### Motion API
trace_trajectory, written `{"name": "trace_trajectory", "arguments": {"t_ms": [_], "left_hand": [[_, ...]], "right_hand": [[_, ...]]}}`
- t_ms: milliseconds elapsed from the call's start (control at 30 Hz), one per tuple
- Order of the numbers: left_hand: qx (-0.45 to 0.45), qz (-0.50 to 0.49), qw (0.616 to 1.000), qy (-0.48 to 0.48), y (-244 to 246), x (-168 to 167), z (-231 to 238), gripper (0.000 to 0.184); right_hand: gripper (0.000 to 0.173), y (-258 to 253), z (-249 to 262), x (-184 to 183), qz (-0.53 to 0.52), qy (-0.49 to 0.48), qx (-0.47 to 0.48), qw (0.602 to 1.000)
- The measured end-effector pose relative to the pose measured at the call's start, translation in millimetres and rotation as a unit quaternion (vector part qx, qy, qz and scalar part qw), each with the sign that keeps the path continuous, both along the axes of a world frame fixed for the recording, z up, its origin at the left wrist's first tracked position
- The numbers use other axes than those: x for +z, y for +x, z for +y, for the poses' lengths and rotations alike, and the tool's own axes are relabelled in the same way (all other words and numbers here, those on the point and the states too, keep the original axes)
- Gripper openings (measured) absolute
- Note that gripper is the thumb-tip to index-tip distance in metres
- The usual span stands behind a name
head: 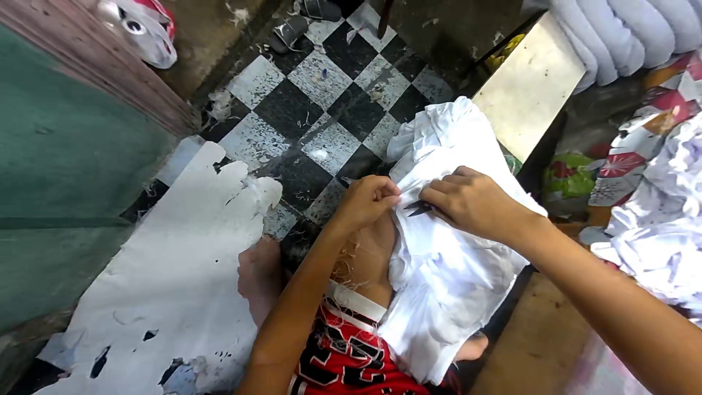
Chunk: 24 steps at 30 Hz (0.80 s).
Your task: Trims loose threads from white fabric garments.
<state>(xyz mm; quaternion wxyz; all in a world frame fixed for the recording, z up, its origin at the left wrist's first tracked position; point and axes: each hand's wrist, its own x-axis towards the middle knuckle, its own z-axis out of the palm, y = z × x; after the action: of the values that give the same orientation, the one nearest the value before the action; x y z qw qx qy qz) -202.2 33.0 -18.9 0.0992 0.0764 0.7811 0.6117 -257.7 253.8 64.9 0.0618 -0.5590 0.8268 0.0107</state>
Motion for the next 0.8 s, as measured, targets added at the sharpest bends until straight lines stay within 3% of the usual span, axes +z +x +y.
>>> {"name": "trace_trajectory", "arguments": {"t_ms": [67,133,200,367,800], "left_hand": [[-0.010,-0.003,1.000,-0.006,-1.8,0.3,0.0,0.014],[-0.009,0.001,1.000,-0.002,-2.4,-0.7,-1.2,0.013],[-0.010,-0.003,1.000,0.019,-3.8,-0.9,-3.8,0.014],[-0.035,-0.032,0.991,0.127,-9.5,-2.6,-7.2,0.009],[-0.047,-0.091,0.985,0.143,-13.4,2.5,-8.8,0.011]], "right_hand": [[0.014,3.1,2.9,-0.7,-0.013,0.005,-0.018,1.000],[0.041,5.6,5.0,-1.1,-0.016,0.006,-0.039,0.999],[0.052,7.8,5.1,-1.9,-0.010,0.002,-0.049,0.999],[0.044,6.6,0.3,-5.2,0.044,-0.013,-0.035,0.998],[0.037,6.4,-0.8,-18.6,0.039,-0.052,-0.024,0.998]]}}
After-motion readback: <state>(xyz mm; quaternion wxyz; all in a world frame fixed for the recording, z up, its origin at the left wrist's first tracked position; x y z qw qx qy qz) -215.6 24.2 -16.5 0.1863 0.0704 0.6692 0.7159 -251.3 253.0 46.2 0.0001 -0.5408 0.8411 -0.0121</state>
